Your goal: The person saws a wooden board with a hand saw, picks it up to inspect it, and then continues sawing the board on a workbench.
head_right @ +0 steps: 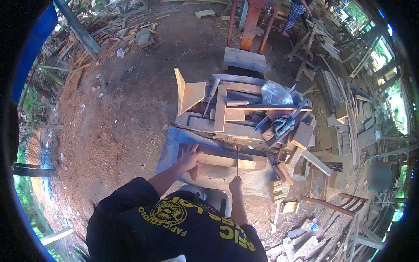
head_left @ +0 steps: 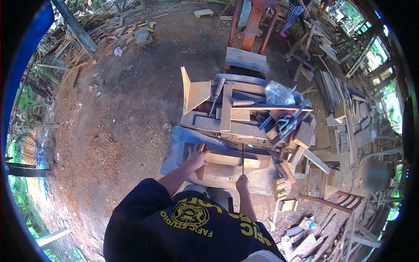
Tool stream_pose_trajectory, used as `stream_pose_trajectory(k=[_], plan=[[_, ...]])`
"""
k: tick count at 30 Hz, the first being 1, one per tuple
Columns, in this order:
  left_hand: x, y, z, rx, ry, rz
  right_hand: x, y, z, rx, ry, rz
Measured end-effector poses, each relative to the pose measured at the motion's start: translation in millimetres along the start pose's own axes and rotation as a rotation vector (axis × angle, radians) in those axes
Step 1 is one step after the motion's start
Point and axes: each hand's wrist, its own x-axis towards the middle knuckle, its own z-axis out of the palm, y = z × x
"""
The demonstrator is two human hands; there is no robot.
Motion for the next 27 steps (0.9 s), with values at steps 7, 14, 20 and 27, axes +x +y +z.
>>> stream_pose_trajectory(k=[7,14,20,27], plan=[[-3.8,10.0,13.2,0.000,0.027,-0.048,0.2,10.9,-1.3,0.020,-0.016,0.010],[-12.0,0.9,11.0,0.021,0.097,-0.018,-0.2,15.9,10.0,0.054,-0.015,-0.045],[-16.0,9.4,9.4,0.056,0.128,-0.010,-2.3,12.1,6.9,0.085,-0.031,-0.054],[8.5,38.0,27.5,0.188,0.171,0.179,6.6,21.1,-2.6,0.079,-0.124,-0.078]])
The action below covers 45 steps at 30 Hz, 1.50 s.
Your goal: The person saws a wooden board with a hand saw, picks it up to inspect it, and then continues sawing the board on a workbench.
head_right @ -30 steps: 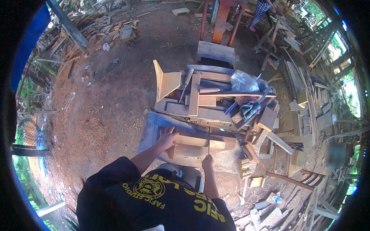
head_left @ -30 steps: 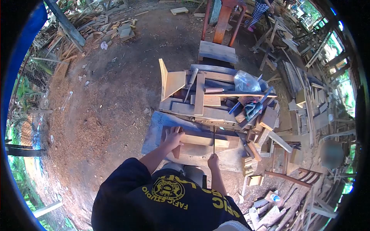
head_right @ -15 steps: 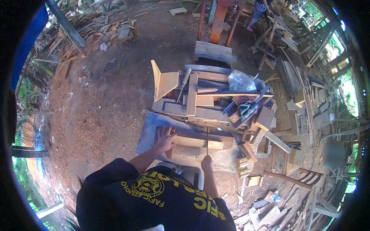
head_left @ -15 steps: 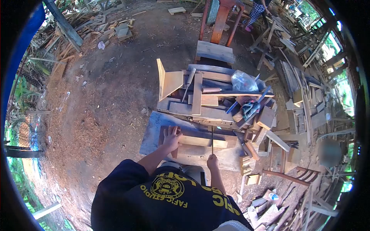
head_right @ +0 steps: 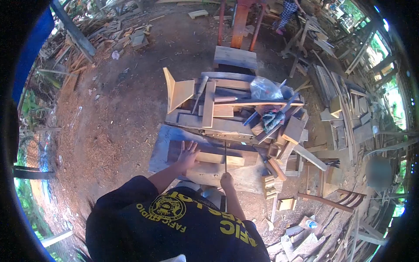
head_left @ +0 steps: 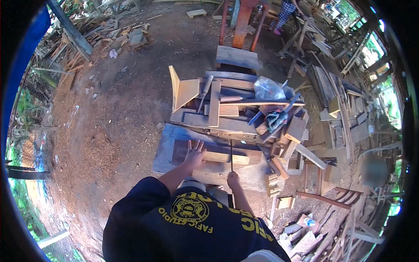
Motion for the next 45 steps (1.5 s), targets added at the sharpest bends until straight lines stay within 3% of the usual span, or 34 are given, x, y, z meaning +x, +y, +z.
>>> stream_pose_trajectory(k=[6,11,13,17,19,20,22,23,27,37,44,45], plan=[[-0.6,11.7,-4.5,0.123,-0.068,-0.052,-4.4,-4.3,-13.9,0.021,-0.130,0.024],[-11.6,19.2,18.1,0.299,0.102,-0.085,-9.3,2.2,13.2,0.053,-0.072,-0.011],[-8.6,33.0,2.1,0.040,0.129,-0.111,-7.0,5.9,19.1,0.042,-0.065,-0.012],[26.3,49.1,3.1,0.001,0.136,-0.070,-6.1,8.5,25.4,0.004,-0.046,-0.021],[51.8,45.8,20.7,-0.174,-0.155,-0.208,-9.7,-2.6,18.0,0.006,-0.056,0.005],[56.7,44.9,32.7,-0.179,-0.153,-0.203,-14.6,-9.9,11.3,0.003,-0.051,0.008],[64.1,41.0,47.9,-0.123,0.165,-0.243,-19.7,-25.0,-2.0,0.102,-0.123,0.109],[65.8,40.3,47.5,-0.137,0.026,-0.325,-23.4,-30.8,-5.7,0.112,-0.119,0.102],[65.8,48.2,29.6,-0.133,-0.054,-0.413,-15.5,-18.5,2.2,0.195,-0.184,0.143],[68.8,47.2,36.2,-0.131,-0.029,-0.390,-30.3,-16.1,-7.0,0.301,-0.350,0.286],[70.2,43.3,45.2,-0.141,-0.022,-0.371,-40.1,10.9,11.5,0.318,-0.294,0.242],[69.7,44.1,42.5,-0.140,-0.032,-0.377,-28.4,7.7,15.1,0.255,-0.191,0.062]])
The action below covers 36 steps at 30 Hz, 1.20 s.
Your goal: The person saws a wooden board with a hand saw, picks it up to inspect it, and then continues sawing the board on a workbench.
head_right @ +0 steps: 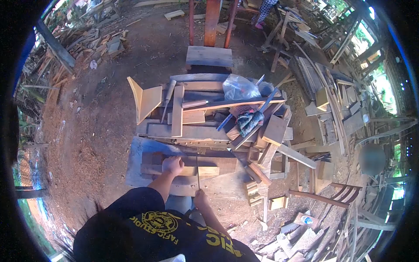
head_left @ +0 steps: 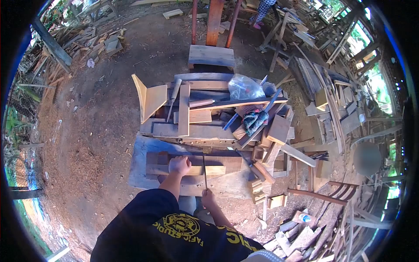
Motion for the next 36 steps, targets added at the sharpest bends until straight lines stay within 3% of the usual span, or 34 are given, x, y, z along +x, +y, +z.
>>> stream_pose_trajectory(k=[2,4,8,10,11,13,17,19,21,23,24,27,28,30,34,36], plan=[[-0.1,1.5,-3.0,-0.003,-0.016,-0.006,11.3,0.4,-2.1,-0.079,0.083,-0.180],[-1.5,4.6,-8.4,-0.008,-0.030,-0.011,-3.9,-86.0,-43.3,-0.023,-0.088,0.184],[-2.2,4.5,-9.8,0.006,-0.030,-0.003,-12.6,-43.7,-32.5,-0.070,-0.102,0.171],[0.2,1.8,-4.5,0.003,-0.017,0.017,-24.1,-6.1,-21.1,-0.266,0.124,-0.254],[-0.2,1.2,-2.0,0.002,0.020,0.026,-23.7,-3.3,-22.7,-0.268,0.124,-0.253],[-1.3,0.7,-2.1,0.001,0.053,0.037,-35.3,-47.3,-41.2,-0.106,-0.045,0.130],[0.2,3.2,-4.4,-0.027,-0.016,-0.002,-1.1,-33.2,-42.6,-0.287,-0.118,-0.110],[-2.3,2.5,-6.5,-0.039,-0.013,0.007,-15.8,-102.4,-65.3,-0.132,-0.166,0.234],[-1.3,3.3,-10.8,-0.019,-0.067,0.003,-21.4,-79.2,-59.2,-0.146,-0.178,0.241],[2.8,-0.5,-7.2,-0.011,-0.054,0.005,-16.9,-24.4,-47.7,-0.354,-0.075,-0.071],[1.2,0.0,-2.9,-0.007,-0.049,0.007,-47.0,-90.4,-73.9,-0.148,-0.142,0.197],[0.2,-0.6,2.8,-0.004,0.004,0.005,-44.6,-92.3,-71.1,-0.118,-0.154,0.250],[0.5,0.5,2.0,-0.004,0.003,0.007,-39.2,-83.9,-65.8,-0.117,-0.152,0.251],[-0.4,0.7,-0.2,0.005,-0.018,0.007,-20.3,-57.6,-46.9,-0.198,-0.067,0.007],[-0.1,7.6,-13.6,0.031,-0.142,-0.023,2.2,-23.9,-22.3,-0.098,-0.056,0.120],[1.4,3.5,-7.5,0.023,-0.123,-0.014,-8.9,-5.0,-12.4,-0.210,0.068,-0.023]])
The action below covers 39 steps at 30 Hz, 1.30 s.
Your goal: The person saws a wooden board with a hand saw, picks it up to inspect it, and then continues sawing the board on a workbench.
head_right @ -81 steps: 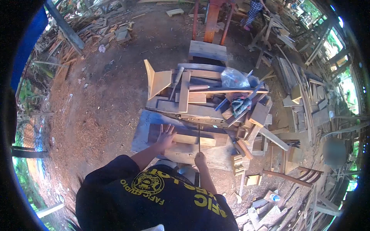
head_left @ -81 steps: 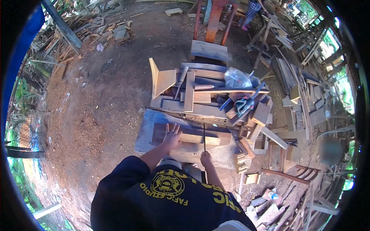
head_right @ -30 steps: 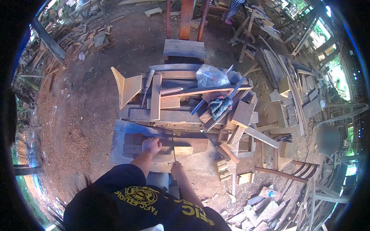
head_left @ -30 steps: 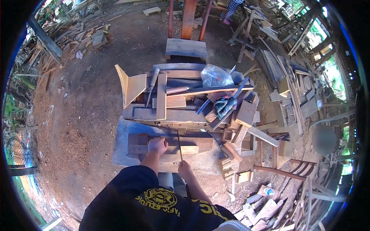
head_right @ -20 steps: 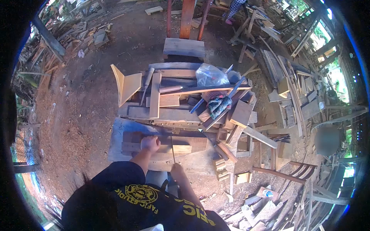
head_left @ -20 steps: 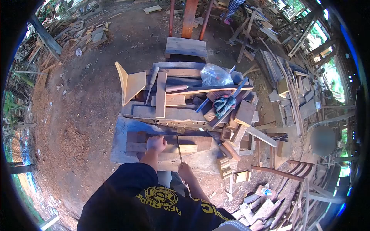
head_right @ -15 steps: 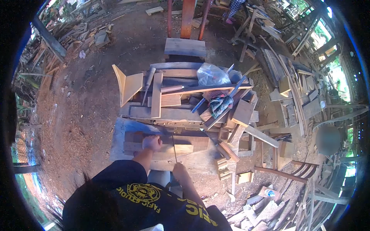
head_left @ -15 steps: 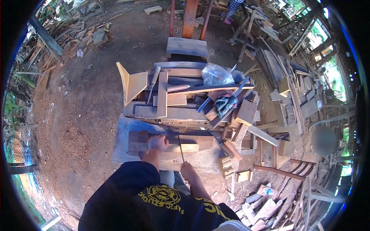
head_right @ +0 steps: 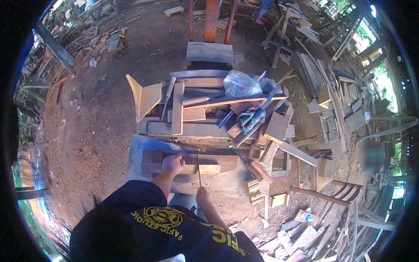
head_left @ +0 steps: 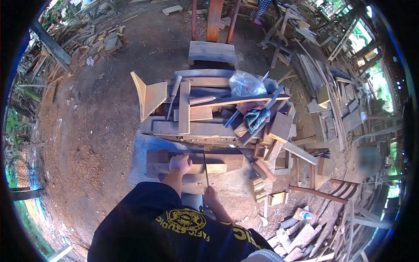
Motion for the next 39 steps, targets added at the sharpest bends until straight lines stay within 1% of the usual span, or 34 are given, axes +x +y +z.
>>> stream_pose_trajectory(k=[1,3,4,5,7,8,10,13,14,16,19,20,22,25,27,28,29,31,35,37,38,39], plan=[[0.1,-1.8,0.9,0.005,0.000,-0.002,-6.9,2.5,0.7,0.004,-0.002,-0.002],[1.7,-2.4,3.1,0.012,-0.014,0.018,-19.2,10.0,-1.8,0.032,-0.121,0.125],[1.7,-0.6,1.6,0.013,-0.008,-0.004,-20.8,10.9,0.3,-0.028,-0.041,0.035],[3.6,-2.0,3.4,0.014,-0.006,-0.007,-11.6,9.5,3.1,-0.028,-0.043,0.032],[3.1,-4.6,10.1,0.019,0.038,0.029,6.3,7.5,11.1,-0.045,0.080,-0.160],[2.2,-3.3,9.4,0.017,0.032,0.027,17.6,-2.0,10.5,-0.046,0.076,-0.156],[1.0,-0.4,2.8,0.020,0.030,0.011,41.3,-19.4,9.0,0.049,0.049,0.023],[0.2,0.0,1.9,0.031,0.043,0.022,33.9,-23.4,8.0,0.031,0.071,0.032],[0.5,-1.3,2.1,0.034,0.042,0.024,27.4,-8.0,15.8,0.033,0.071,0.033],[2.3,-1.6,3.7,0.038,0.040,0.032,10.0,20.8,23.3,-0.003,-0.056,0.091],[3.9,-1.3,4.3,0.003,-0.005,-0.002,0.1,7.7,13.4,0.017,-0.070,0.103],[4.9,-2.5,4.2,0.004,-0.002,0.000,7.8,7.6,22.7,0.006,-0.004,0.085],[5.1,-2.1,6.0,0.030,-0.028,-0.004,27.3,-17.5,13.1,0.041,0.004,0.082],[0.3,3.7,-5.0,0.011,-0.001,-0.006,37.2,-17.9,9.8,0.098,0.012,0.054],[1.7,-1.3,3.2,0.018,0.026,0.020,21.0,-7.7,9.4,0.111,0.127,-0.070],[2.2,-2.2,4.5,0.018,0.054,0.046,10.7,4.8,14.9,0.101,0.070,-0.003],[3.7,-3.3,5.6,0.018,0.056,0.048,6.0,15.1,21.3,0.102,0.071,-0.004],[4.5,-0.5,4.7,0.045,-0.024,-0.004,-11.2,16.5,16.8,0.057,0.015,0.087],[2.1,2.0,3.3,0.006,-0.016,-0.018,27.7,-2.9,23.8,0.039,0.078,0.052],[1.4,2.6,1.5,0.033,0.018,-0.016,43.2,-18.4,19.9,0.150,0.142,0.024],[1.1,1.7,-0.7,0.035,0.015,-0.017,39.8,-18.4,18.2,0.152,0.139,0.026],[0.1,3.0,-3.9,0.026,0.027,-0.005,35.2,-10.6,16.7,0.152,0.110,-0.038]])
